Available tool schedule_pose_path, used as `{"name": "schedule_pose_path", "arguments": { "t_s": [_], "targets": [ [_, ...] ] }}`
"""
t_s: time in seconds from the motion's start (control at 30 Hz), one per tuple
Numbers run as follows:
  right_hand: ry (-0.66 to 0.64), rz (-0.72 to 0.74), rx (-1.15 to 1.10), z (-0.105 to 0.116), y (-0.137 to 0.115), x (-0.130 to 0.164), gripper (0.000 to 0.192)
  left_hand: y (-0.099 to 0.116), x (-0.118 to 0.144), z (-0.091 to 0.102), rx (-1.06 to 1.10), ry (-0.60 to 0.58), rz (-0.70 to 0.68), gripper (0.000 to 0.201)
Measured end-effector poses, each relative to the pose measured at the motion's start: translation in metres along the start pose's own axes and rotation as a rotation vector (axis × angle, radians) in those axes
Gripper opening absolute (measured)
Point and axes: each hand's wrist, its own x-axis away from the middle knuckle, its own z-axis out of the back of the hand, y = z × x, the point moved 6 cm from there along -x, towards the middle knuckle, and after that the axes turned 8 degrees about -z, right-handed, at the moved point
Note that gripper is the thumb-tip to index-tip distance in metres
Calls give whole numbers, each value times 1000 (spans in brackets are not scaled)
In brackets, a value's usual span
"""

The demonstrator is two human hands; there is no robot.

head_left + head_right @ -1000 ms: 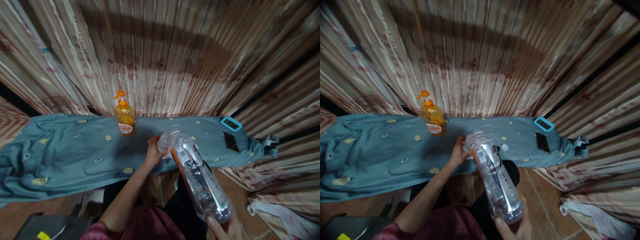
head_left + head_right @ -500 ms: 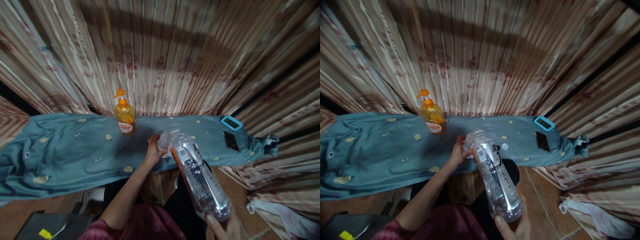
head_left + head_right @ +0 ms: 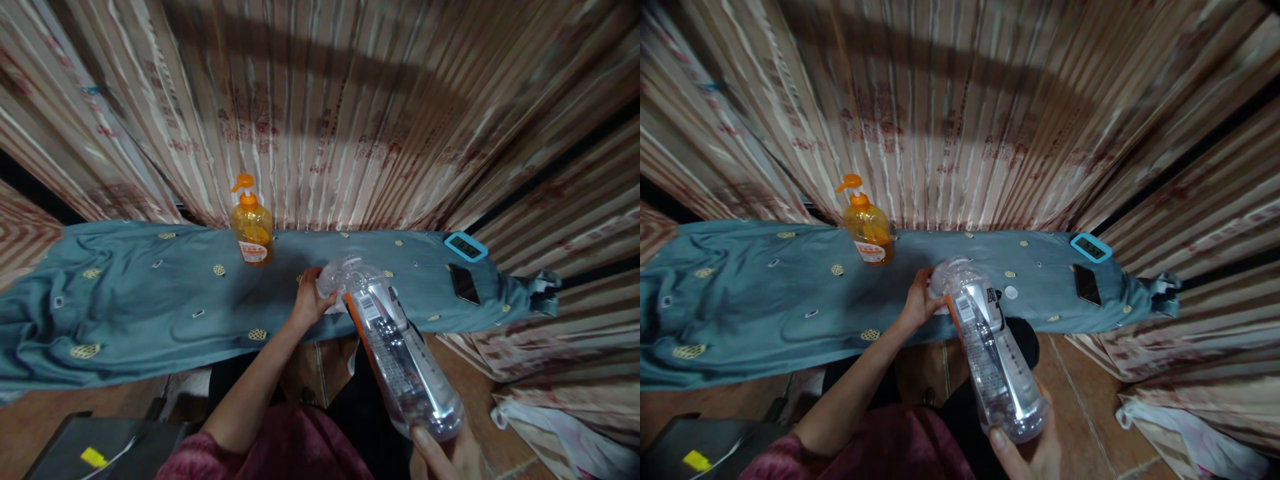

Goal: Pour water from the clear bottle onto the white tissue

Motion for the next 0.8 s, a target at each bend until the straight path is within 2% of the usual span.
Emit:
{"name": "schedule_pose_path", "arguments": {
  "t_s": [0.13, 0.3, 0.53, 0.8],
  "targets": [
    [7, 29, 18, 1, -2, 0, 84, 1, 0, 1, 4, 4, 5, 50],
    [-11, 101, 26, 2, 2, 0, 67, 2, 0, 0, -3, -1, 2, 51],
    [13, 118, 44, 5, 14, -4, 70, -1, 0, -1, -1, 0, 9, 54],
    [13, 135, 28, 4, 8, -2, 66, 1, 0, 0, -4, 2, 4, 53]
  ]
}}
